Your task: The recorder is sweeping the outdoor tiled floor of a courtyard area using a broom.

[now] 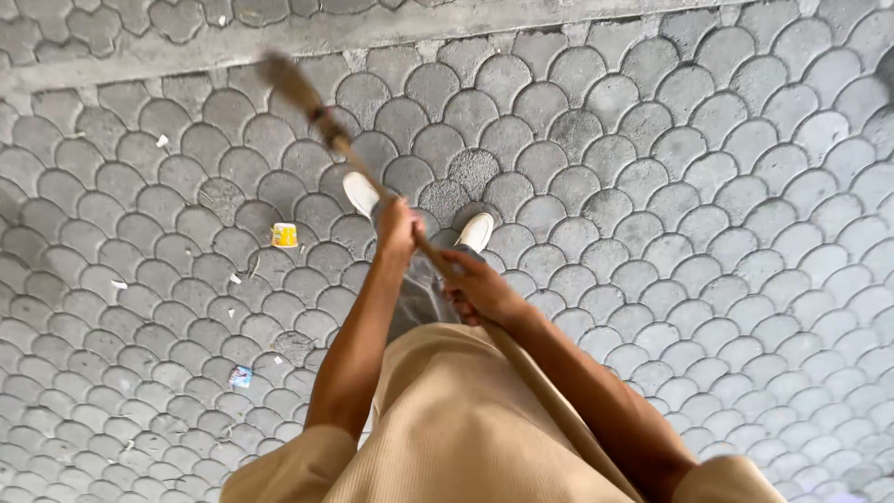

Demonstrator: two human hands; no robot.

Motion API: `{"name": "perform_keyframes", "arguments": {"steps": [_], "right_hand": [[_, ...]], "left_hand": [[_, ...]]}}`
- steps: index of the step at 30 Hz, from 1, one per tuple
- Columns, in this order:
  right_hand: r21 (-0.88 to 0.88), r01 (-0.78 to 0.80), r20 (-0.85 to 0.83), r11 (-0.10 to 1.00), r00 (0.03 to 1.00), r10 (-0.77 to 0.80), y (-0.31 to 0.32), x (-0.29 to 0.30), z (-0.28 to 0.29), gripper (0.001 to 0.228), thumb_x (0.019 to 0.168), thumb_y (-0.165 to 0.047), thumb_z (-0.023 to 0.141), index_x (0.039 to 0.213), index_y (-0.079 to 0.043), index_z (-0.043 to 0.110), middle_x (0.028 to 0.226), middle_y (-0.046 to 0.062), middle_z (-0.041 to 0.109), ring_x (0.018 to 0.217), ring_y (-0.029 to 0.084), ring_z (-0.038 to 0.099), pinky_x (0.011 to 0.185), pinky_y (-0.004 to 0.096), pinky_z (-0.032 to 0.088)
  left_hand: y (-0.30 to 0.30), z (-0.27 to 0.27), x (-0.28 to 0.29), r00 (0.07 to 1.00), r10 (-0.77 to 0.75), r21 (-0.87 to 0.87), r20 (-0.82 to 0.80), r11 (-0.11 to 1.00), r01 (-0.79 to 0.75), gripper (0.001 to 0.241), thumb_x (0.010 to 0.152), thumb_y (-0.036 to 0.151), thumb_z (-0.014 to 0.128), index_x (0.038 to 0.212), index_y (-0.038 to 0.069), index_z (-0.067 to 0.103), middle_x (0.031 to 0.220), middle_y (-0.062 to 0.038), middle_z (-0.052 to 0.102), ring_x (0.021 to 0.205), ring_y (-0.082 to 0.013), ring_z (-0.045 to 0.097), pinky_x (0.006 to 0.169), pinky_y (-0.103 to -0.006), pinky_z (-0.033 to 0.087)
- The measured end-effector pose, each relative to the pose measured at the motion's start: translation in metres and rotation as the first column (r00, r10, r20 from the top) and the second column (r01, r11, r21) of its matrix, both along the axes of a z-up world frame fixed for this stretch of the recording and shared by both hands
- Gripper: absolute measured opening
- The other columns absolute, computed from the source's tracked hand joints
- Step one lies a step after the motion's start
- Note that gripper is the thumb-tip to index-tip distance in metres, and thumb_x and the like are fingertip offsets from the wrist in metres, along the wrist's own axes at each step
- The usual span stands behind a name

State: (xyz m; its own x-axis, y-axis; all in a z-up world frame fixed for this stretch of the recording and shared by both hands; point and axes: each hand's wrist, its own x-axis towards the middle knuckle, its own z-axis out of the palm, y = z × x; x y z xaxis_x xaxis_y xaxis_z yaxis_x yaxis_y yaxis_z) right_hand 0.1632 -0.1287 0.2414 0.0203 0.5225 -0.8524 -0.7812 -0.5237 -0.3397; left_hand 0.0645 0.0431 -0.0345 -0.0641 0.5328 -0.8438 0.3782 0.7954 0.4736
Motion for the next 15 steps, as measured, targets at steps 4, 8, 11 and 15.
{"name": "perform_keyframes", "arguments": {"steps": [4,8,11,15], "right_hand": [[-0.079,0.142,0.132,0.987,0.983,-0.131,0.000,0.044,0.029,0.053,0.098,-0.011,0.052,0.149,-0.020,0.043,0.073,0.011,0.053,0.045,0.013,0.044,0.025,0.029,0.042],[-0.169,0.238,0.271,0.957,0.944,-0.187,0.020,0.064,0.054,0.057,0.098,-0.010,0.049,0.153,-0.017,0.035,0.077,0.011,0.049,0.049,0.012,0.044,0.029,0.028,0.042],[-0.215,0.198,0.287,0.956,0.949,-0.132,0.052,0.050,0.043,0.055,0.099,-0.011,0.050,0.152,-0.018,0.037,0.076,0.012,0.048,0.047,0.013,0.044,0.028,0.029,0.042],[-0.257,-0.060,0.179,0.965,0.978,0.109,0.113,-0.011,-0.039,0.047,0.100,-0.011,0.050,0.145,-0.024,0.042,0.069,0.010,0.048,0.042,0.015,0.040,0.025,0.030,0.036]], "left_hand": [[-0.024,0.026,0.121,0.953,-0.045,-0.074,0.299,0.995,0.070,0.026,0.090,0.021,0.059,0.093,-0.004,0.055,0.064,-0.011,0.053,0.046,-0.0222,0.060,0.034,-0.0370,0.055],[-0.041,0.035,0.191,0.851,-0.133,-0.146,0.508,0.960,0.238,0.025,0.096,0.019,0.059,0.088,-0.004,0.055,0.055,-0.006,0.050,0.041,-0.0213,0.057,0.033,-0.0392,0.054],[-0.018,0.018,0.171,0.874,-0.065,-0.213,0.481,0.959,0.189,0.032,0.094,0.019,0.059,0.074,-0.006,0.053,0.047,-0.009,0.046,0.034,-0.0234,0.052,0.030,-0.0416,0.047],[0.055,-0.086,0.032,0.931,0.011,-0.226,0.365,0.971,0.078,0.036,0.095,0.027,0.062,0.092,-0.008,0.054,0.061,-0.013,0.051,0.043,-0.0262,0.061,0.039,-0.0450,0.052]]}}
